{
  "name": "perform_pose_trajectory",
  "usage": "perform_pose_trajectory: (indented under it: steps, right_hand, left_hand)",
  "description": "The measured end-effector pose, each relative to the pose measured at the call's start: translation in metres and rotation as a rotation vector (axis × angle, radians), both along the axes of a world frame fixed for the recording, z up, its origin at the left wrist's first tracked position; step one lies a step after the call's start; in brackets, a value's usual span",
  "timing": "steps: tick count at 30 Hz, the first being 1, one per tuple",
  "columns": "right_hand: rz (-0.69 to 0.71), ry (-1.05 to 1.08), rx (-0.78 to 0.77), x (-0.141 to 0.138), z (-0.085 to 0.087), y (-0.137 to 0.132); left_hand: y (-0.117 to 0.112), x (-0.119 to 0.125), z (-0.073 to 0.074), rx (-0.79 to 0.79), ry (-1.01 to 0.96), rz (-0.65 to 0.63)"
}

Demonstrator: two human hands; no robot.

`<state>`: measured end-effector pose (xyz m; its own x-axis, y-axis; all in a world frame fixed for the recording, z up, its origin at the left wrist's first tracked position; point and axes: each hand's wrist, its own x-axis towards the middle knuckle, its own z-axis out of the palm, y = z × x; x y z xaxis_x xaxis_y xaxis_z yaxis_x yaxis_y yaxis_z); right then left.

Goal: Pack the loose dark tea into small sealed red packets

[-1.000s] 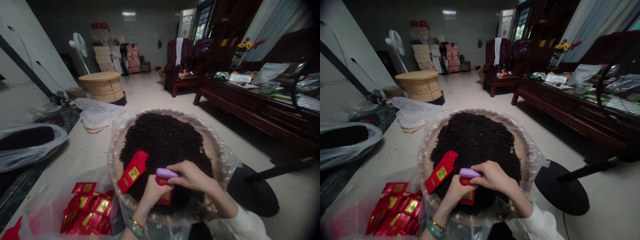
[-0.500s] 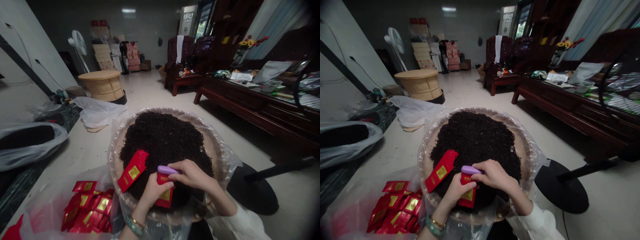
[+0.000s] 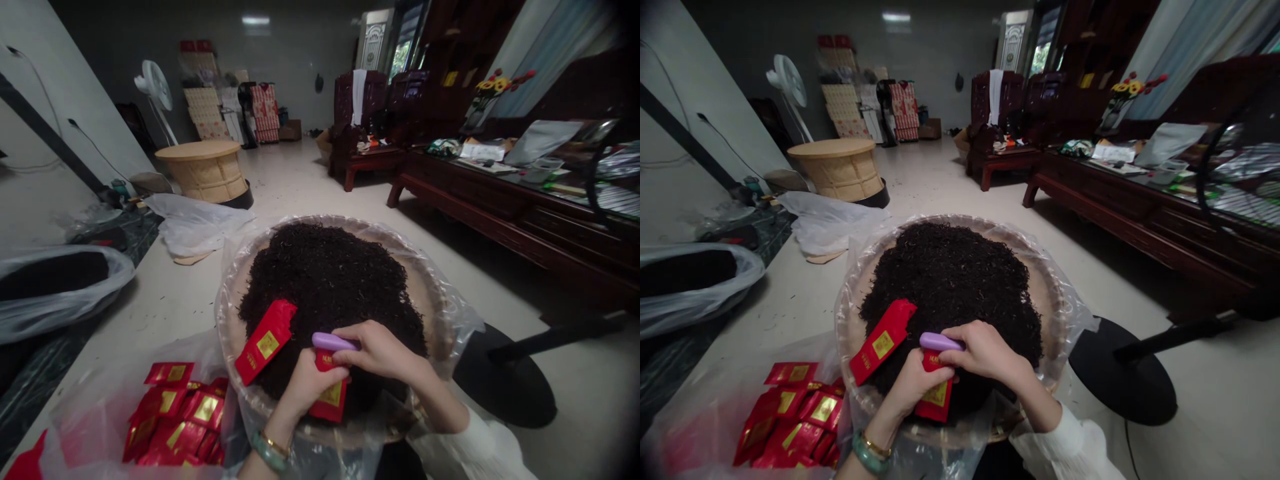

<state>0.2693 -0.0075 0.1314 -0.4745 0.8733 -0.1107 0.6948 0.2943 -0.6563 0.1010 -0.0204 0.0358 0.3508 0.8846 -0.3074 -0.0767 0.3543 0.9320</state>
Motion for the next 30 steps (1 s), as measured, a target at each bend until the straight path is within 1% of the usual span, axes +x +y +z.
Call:
perform_pose_trajectory:
  steps: [2,4,7,9,12,18,21,30]
  right_hand:
    - [-0.003,-0.009,0.006,-0.001,-0.001,0.000]
    - [0.002,0.009,0.012,-0.001,-0.004,0.000]
    - [0.005,0.029,0.001,0.000,-0.006,0.000]
    - [-0.002,0.024,-0.012,0.000,-0.007,0.000]
    - [-0.005,0.022,-0.028,0.000,-0.007,0.000]
    - [-0.022,-0.057,-0.014,-0.003,-0.009,0.000]
    - [-0.031,-0.045,0.004,-0.004,-0.012,-0.001]
    - [-0.025,0.005,0.090,-0.005,-0.020,-0.001]
  left_hand:
    - [0.000,-0.001,0.000,-0.008,0.009,0.009]
    - [0.000,-0.003,0.004,0.015,-0.017,0.049]
    - [0.002,-0.006,0.014,0.045,-0.157,0.150]
    - [0.004,-0.006,0.020,0.028,-0.222,0.173]
    - [0.006,-0.006,0.023,0.044,-0.207,0.165]
    - [0.007,-0.005,0.017,0.106,-0.169,0.179]
    - [0.006,-0.004,0.016,0.105,-0.161,0.184]
    - [0.004,-0.003,0.025,0.073,-0.201,0.185]
